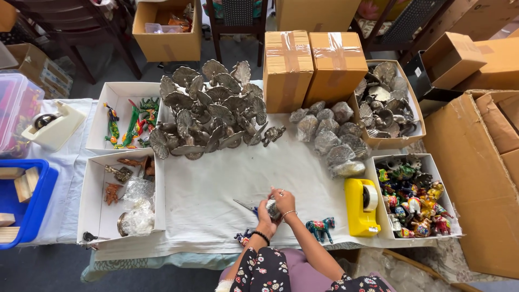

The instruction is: Wrapping small decorative ornaments and figurines in bubble wrap for packing.

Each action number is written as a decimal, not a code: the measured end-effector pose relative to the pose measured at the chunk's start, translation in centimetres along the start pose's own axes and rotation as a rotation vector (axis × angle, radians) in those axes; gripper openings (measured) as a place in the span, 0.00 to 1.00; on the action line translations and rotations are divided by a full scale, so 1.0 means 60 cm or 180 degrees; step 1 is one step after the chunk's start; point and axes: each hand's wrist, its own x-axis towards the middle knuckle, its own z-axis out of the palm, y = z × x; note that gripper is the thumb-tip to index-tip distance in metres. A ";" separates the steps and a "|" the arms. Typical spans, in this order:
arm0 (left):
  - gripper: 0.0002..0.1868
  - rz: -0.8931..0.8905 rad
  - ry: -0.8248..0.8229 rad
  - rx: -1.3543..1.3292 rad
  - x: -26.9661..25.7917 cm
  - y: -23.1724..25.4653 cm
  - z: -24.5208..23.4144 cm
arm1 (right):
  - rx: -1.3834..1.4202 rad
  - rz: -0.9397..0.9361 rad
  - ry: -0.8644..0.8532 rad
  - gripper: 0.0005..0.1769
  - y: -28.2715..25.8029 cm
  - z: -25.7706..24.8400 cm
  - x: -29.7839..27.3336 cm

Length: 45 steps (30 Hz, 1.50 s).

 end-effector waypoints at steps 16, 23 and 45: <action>0.26 -0.0619 0.0260 -0.0527 -0.017 0.016 0.038 | -0.0395 0.0356 -0.0236 0.21 -0.016 -0.008 0.002; 0.23 -0.0564 0.0091 -0.0148 -0.021 0.019 0.060 | 0.1646 0.1181 -0.0191 0.23 0.036 -0.011 0.030; 0.29 -0.0574 -0.0400 -0.0221 0.043 -0.056 0.062 | -0.1015 -0.0346 0.0188 0.16 0.016 -0.085 0.017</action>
